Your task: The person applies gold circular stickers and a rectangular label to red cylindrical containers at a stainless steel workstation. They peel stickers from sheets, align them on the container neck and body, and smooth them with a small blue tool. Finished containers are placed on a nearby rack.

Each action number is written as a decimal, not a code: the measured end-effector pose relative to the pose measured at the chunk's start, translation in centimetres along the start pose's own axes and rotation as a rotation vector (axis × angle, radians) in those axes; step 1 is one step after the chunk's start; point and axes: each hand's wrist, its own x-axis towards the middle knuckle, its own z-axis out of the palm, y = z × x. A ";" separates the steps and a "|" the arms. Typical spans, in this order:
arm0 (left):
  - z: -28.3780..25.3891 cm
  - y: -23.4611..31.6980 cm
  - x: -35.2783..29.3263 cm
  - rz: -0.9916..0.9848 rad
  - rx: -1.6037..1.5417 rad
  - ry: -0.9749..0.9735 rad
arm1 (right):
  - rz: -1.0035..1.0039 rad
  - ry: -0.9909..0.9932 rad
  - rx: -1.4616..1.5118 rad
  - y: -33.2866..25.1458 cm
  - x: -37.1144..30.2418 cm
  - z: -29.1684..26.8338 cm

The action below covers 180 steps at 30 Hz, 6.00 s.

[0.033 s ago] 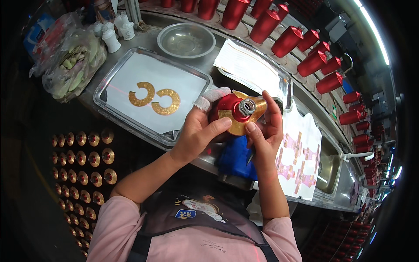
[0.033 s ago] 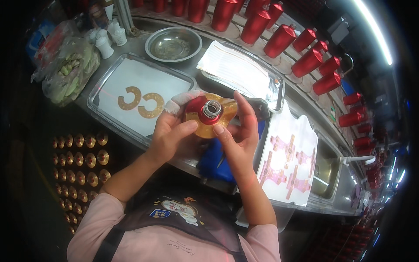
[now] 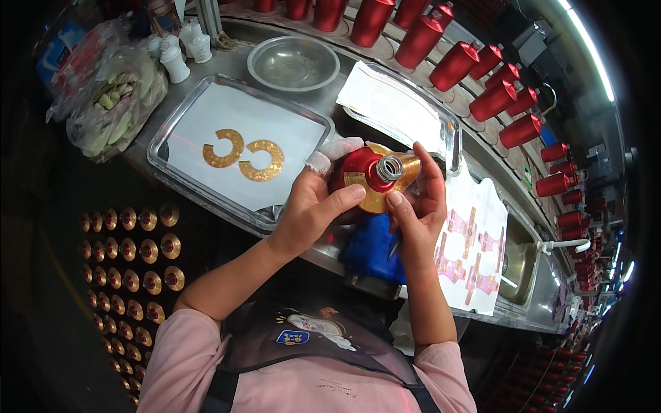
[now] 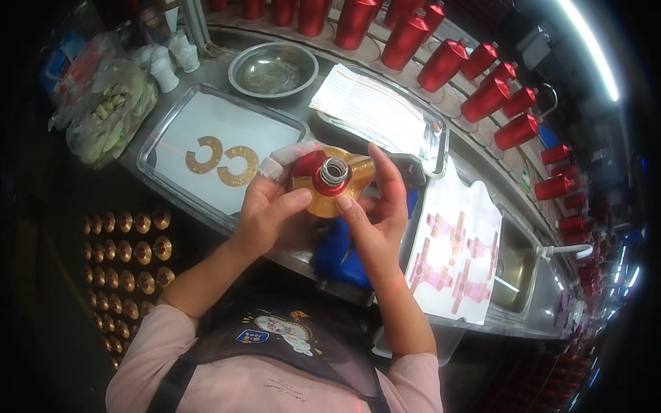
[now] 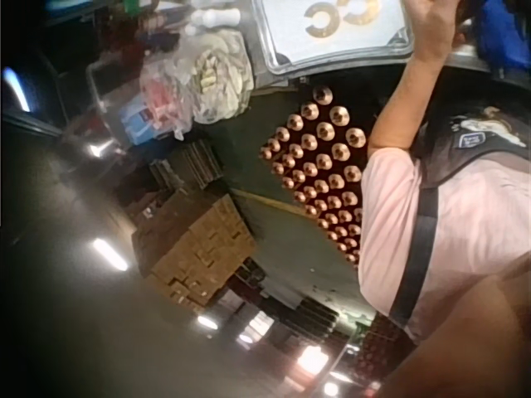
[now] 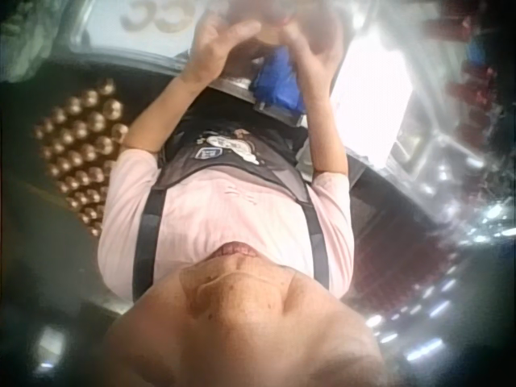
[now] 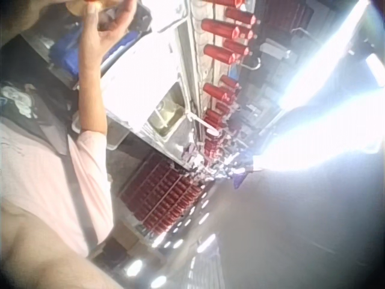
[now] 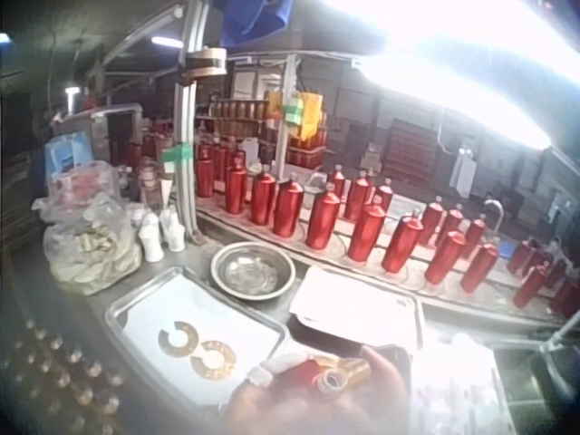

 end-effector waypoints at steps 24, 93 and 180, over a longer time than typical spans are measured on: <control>1.2 -0.2 0.3 0.060 0.020 0.006 | -0.081 -0.017 -0.052 0.3 0.1 -1.4; 3.5 -1.6 -3.9 0.480 0.983 0.070 | -0.197 0.023 -0.042 0.2 -0.2 -1.8; 0.9 4.6 1.4 -0.171 0.279 -0.285 | 0.056 -0.030 -0.173 -2.2 -1.4 -1.4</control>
